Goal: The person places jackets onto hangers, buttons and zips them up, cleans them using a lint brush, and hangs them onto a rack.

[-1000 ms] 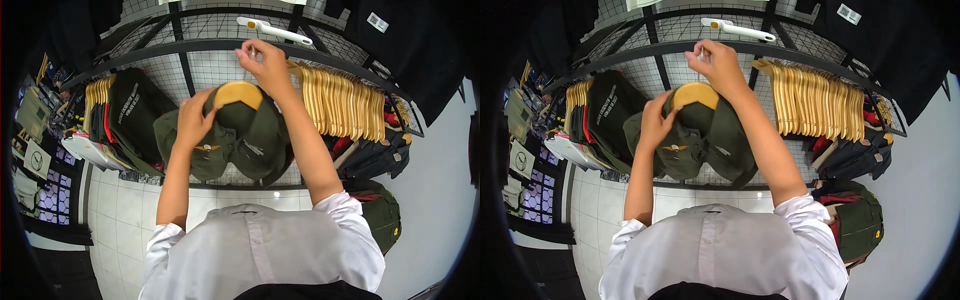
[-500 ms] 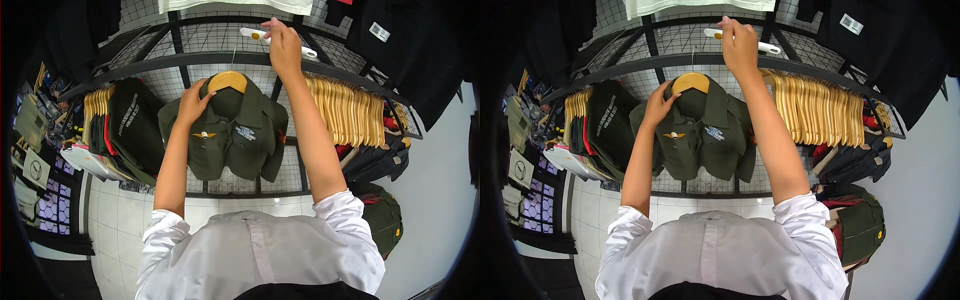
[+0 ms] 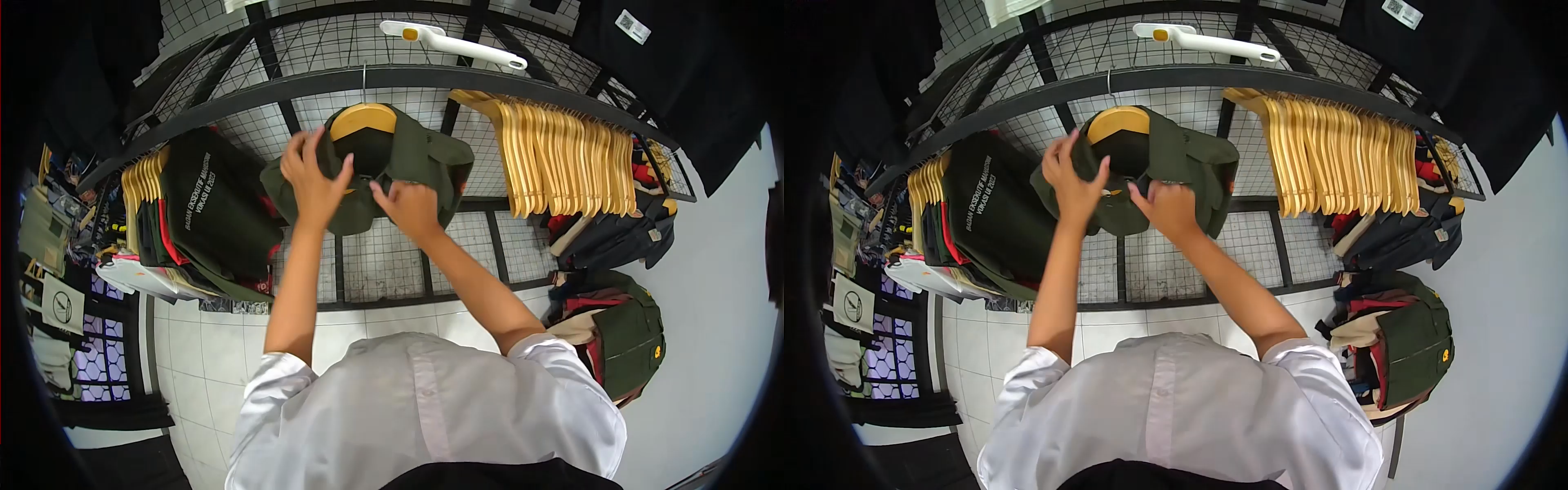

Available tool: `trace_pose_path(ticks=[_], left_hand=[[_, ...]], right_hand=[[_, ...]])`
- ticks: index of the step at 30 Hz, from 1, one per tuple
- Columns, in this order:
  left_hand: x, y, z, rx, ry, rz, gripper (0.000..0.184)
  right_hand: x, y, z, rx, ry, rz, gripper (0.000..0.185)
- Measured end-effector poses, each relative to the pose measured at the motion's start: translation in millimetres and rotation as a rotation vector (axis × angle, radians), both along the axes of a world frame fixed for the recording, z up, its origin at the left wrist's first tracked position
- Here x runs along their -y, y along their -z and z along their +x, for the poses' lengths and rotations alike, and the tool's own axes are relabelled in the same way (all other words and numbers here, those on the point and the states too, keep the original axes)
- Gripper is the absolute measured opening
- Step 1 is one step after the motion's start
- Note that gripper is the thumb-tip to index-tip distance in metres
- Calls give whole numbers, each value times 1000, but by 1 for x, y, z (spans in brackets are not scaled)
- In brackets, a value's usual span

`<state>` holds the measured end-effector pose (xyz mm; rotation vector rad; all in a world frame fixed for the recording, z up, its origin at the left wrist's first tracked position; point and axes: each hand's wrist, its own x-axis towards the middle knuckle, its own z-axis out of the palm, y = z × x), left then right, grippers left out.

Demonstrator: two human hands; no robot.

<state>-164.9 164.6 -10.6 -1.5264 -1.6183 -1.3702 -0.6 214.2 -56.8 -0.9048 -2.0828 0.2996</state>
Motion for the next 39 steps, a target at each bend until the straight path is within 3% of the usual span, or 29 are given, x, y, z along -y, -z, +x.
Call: trace_pose_path(ticks=[1, 4, 7, 10, 13, 15, 17, 20, 23, 24, 27, 32, 35, 39], left_hand=[[8, 14, 10, 65, -11, 55, 46], [23, 87, 34, 31, 65, -116, 44], [38, 121, 50, -13, 78, -273, 47], [36, 119, 59, -92, -6, -390, 49], [30, 106, 58, -219, -121, -452, 50], [15, 99, 53, -497, -212, -475, 59], [-1, 92, 45, -537, -204, -547, 56], [-16, 79, 31, -628, -209, -677, 51], [-22, 61, 22, -867, -146, -1085, 37], [-20, 65, 20, -868, -139, -1089, 37], [-14, 78, 11, -1124, -185, -774, 24], [-13, 87, 7, -979, -87, -989, 24], [-10, 63, 8, -669, -12, -1412, 18], [-9, 57, 4, -838, -229, -1361, 17]], right_hand=[[-2, 18, -4, 157, 60, -177, 34], [-21, 62, -18, 121, 175, -204, 35], [-40, 87, -30, 68, 220, -177, 34], [-50, 100, -32, 10, 194, -106, 32], [-50, 114, -23, -222, 120, -350, 20], [-48, 130, -18, -326, 47, -439, 17], [-45, 147, -9, -547, -110, -593, 12], [-31, 144, 4, -668, -186, -792, 13], [-19, 140, 7, -679, -220, -891, 13], [-14, 141, 9, -621, -212, -897, 14], [-1, 136, 11, -572, -185, -909, 16], [15, 122, 4, -507, -161, -851, 23], [21, 120, -3, -466, -187, -829, 24], [18, 124, -12, -467, -249, -853, 23]])
